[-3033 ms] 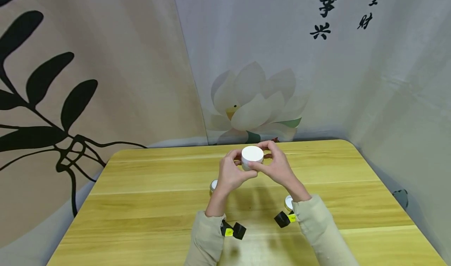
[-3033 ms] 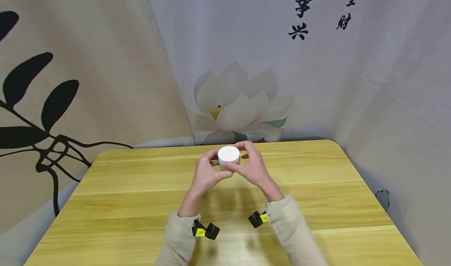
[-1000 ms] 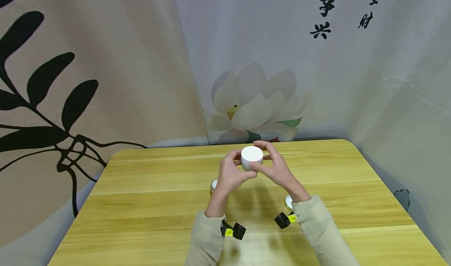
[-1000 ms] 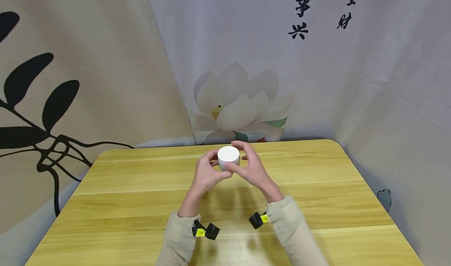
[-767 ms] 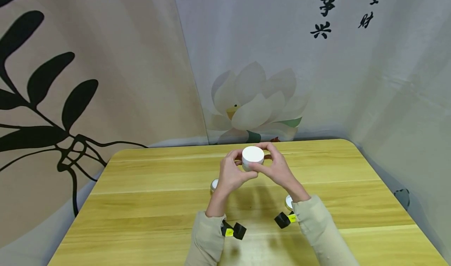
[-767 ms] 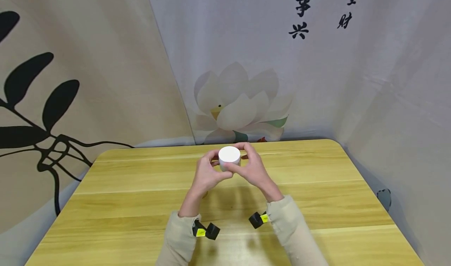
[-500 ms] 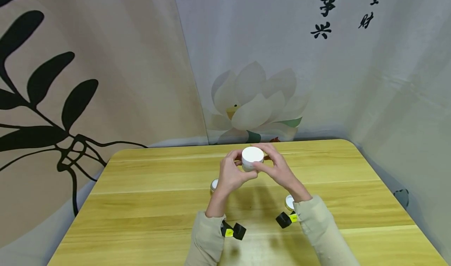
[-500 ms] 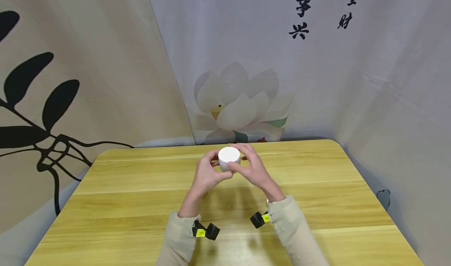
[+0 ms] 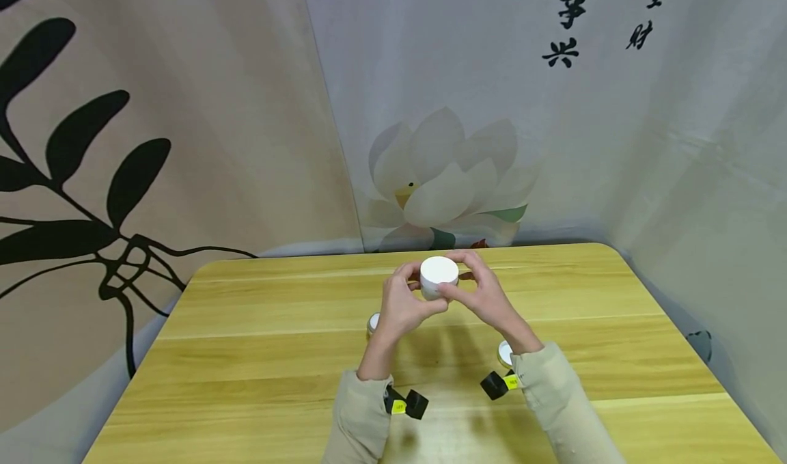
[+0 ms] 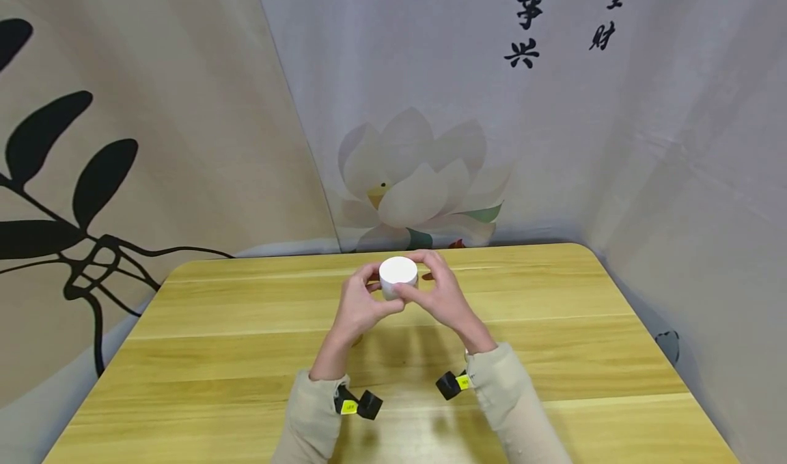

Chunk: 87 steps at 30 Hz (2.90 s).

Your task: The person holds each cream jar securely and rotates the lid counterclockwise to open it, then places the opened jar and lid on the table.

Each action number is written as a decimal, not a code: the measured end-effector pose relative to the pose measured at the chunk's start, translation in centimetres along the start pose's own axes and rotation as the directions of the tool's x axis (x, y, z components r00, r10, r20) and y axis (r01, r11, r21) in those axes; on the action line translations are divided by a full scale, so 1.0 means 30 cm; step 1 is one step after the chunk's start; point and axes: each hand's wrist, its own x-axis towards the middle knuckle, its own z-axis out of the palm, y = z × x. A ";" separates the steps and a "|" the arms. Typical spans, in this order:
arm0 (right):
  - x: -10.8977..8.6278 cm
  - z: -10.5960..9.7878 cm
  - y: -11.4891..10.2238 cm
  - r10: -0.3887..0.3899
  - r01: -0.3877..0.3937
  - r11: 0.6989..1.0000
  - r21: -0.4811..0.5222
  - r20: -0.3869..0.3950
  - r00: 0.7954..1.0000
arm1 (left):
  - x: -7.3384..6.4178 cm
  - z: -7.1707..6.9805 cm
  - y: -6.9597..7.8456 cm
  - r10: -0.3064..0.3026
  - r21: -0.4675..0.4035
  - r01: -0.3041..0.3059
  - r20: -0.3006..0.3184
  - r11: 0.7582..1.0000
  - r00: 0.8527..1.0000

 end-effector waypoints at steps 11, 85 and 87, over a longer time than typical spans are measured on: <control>-0.003 0.004 0.041 -0.024 0.023 1.000 0.017 0.037 0.999 | -0.002 -0.006 -0.003 -0.003 -0.001 0.003 0.006 1.000 1.000; 0.004 0.001 0.041 0.036 -0.035 0.999 0.030 -0.016 0.999 | 0.002 0.003 -0.011 0.009 -0.002 -0.009 0.017 1.000 1.000; 0.001 -0.002 0.010 0.030 -0.030 0.999 0.023 -0.018 0.999 | 0.002 0.003 -0.010 0.011 0.001 -0.011 0.017 1.000 1.000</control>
